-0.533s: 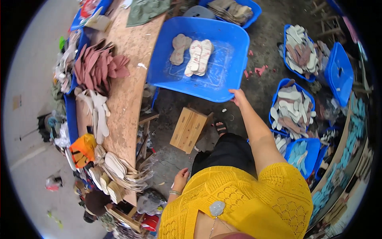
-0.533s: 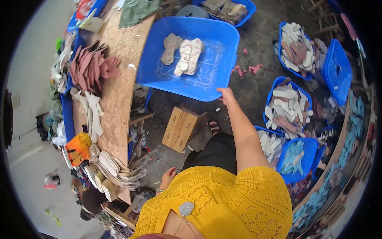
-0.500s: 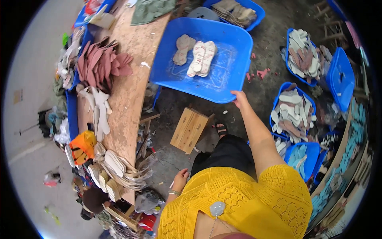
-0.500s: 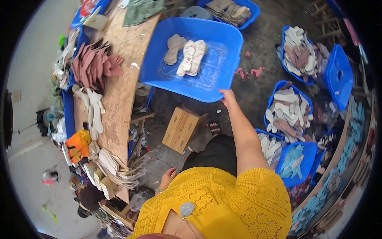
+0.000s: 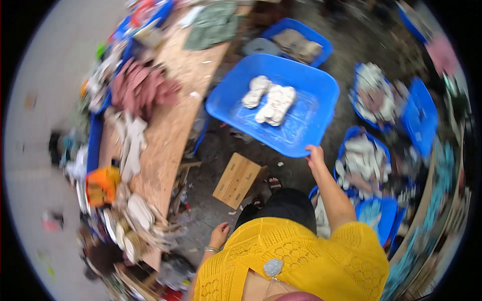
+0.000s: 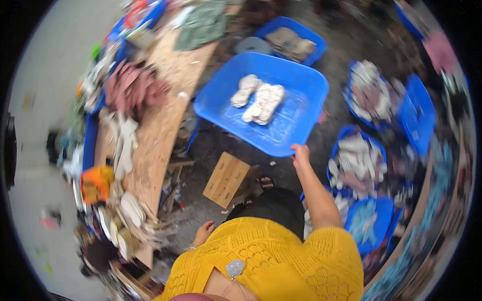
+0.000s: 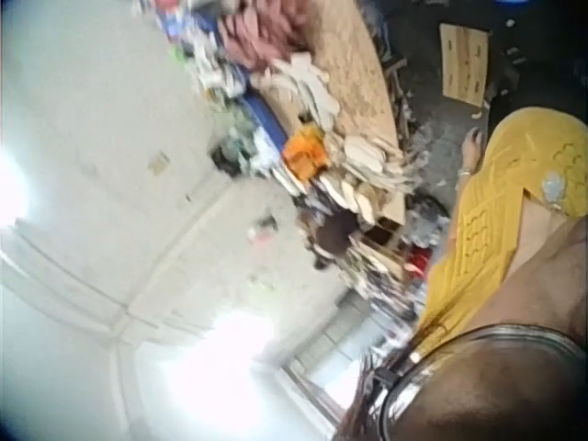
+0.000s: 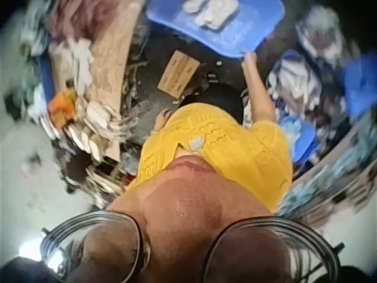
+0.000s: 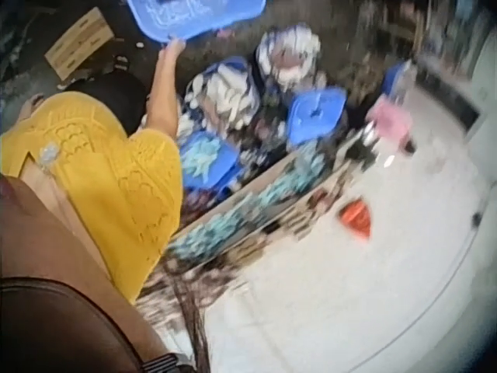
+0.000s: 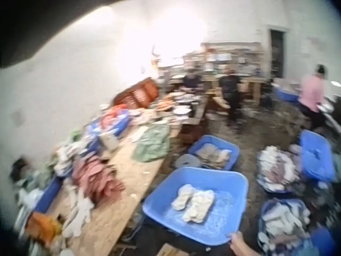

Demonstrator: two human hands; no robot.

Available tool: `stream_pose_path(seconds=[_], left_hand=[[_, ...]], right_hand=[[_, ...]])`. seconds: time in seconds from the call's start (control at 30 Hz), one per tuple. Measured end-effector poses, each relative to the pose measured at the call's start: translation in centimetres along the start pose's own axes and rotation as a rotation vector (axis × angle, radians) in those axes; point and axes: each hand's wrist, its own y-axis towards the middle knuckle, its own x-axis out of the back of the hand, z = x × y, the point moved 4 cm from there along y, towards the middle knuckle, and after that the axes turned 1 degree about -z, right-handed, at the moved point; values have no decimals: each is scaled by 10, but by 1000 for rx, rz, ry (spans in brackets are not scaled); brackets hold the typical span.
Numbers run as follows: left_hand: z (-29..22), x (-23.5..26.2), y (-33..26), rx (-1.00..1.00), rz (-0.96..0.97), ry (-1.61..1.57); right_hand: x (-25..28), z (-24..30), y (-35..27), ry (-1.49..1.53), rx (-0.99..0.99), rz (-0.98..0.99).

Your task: The recorder washes a bowl at a sink and then sits at a workbench to manually assemble shoe insoles by aligning and pressing foam layers together.

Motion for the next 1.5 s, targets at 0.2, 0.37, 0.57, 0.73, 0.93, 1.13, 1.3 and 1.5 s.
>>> stream_pose_path(seconds=[0.2, 0.37, 0.57, 0.73, 0.93, 1.13, 1.3, 1.5], left_hand=[[84, -5, 45, 49, 229, -576], [18, 27, 90, -23, 487, -178], [-94, -35, 35, 221, 626, -619], [-98, -89, 25, 86, 784, -441], [-97, -151, -7, 245, 1162, -243], [-148, -212, -87, -230, 1184, 60], [-143, -251, -75, -227, 1112, 179], [-127, -291, -82, -158, 990, 315]], right_hand=[[60, -22, -74, -90, 121, -145], [127, -64, -199, -18, 198, -328], [180, -161, -345, 236, 95, -428], [201, -237, -423, 376, 80, -502], [236, -294, -504, 441, 142, -782], [276, -341, -579, 1022, 176, -917], [362, -363, -611, 1325, 317, -1079], [537, -396, -604, 1562, 346, -1155]])
